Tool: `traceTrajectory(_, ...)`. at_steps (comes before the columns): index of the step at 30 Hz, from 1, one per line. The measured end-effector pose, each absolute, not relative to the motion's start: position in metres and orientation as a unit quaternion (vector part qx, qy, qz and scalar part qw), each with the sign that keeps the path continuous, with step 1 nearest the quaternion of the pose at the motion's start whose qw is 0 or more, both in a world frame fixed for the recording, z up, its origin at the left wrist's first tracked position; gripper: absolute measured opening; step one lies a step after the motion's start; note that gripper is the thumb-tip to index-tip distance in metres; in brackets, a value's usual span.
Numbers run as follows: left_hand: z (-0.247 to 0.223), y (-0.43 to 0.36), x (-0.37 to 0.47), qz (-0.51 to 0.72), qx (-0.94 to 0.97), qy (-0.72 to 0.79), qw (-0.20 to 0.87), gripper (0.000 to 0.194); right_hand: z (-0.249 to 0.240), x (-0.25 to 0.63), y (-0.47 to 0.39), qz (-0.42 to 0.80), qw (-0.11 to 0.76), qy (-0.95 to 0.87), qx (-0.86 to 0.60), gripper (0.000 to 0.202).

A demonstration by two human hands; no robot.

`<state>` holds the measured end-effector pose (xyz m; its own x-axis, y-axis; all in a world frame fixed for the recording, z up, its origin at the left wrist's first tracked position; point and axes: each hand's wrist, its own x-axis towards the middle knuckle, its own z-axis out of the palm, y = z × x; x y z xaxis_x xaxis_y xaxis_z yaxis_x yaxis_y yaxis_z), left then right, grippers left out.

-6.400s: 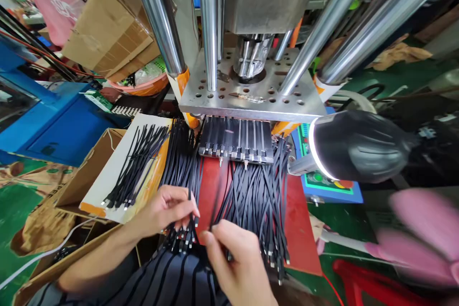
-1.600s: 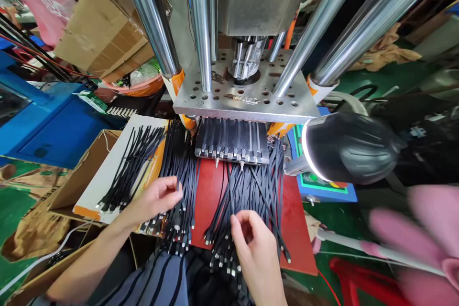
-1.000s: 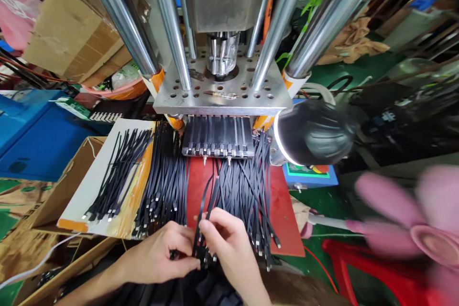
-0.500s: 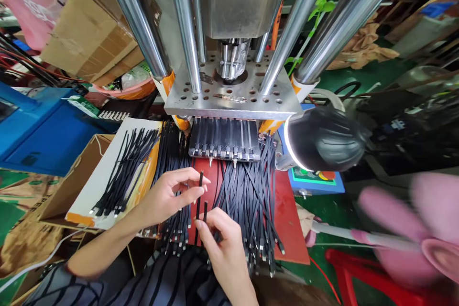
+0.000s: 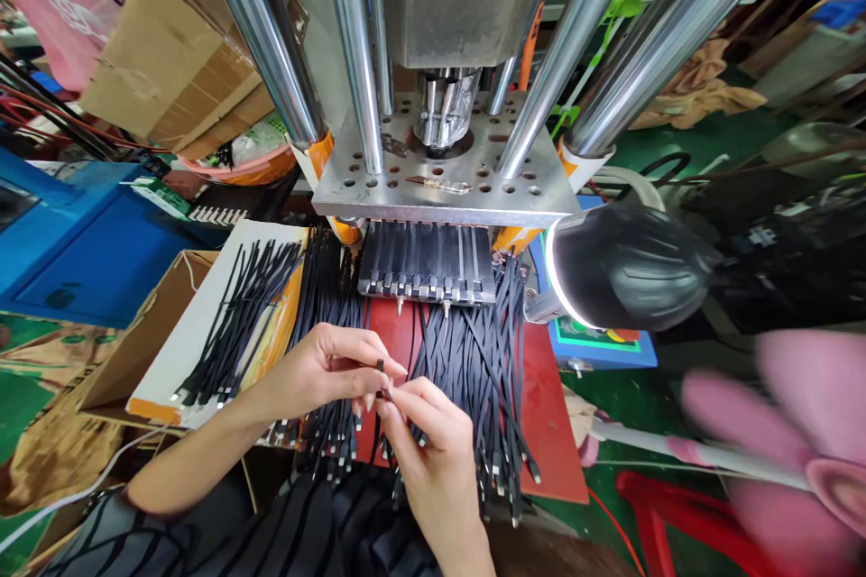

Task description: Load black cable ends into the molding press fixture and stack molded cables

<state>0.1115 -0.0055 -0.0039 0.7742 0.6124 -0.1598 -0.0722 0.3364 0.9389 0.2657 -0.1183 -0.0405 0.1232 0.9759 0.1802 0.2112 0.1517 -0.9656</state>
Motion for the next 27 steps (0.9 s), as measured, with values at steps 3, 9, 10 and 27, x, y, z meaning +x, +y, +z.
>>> traceTrajectory(3, -0.005, 0.001, 0.113, 0.220, 0.508, 0.232, 0.800, 0.018, -0.040, 0.265, -0.120, 0.364, 0.521, -0.541, -0.551, 0.019)
traceTrajectory(9, -0.004, 0.002, 0.121, 0.273, 0.649, 0.249, 0.665, 0.016, -0.035, 0.265, -0.113, 0.319, 0.535, -0.531, -0.574, 0.026)
traceTrajectory(10, -0.002, 0.002, 0.123, 0.273, 0.677, 0.254, 0.634, 0.016, -0.036, 0.265, -0.112, 0.316, 0.535, -0.530, -0.578, 0.028)
traceTrajectory(27, -0.052, 0.137, 0.223, 0.355, 0.741, 0.402, 0.402, 0.018, -0.018, 0.398, -0.025, 0.339, 0.384, -0.594, -0.620, 0.051)
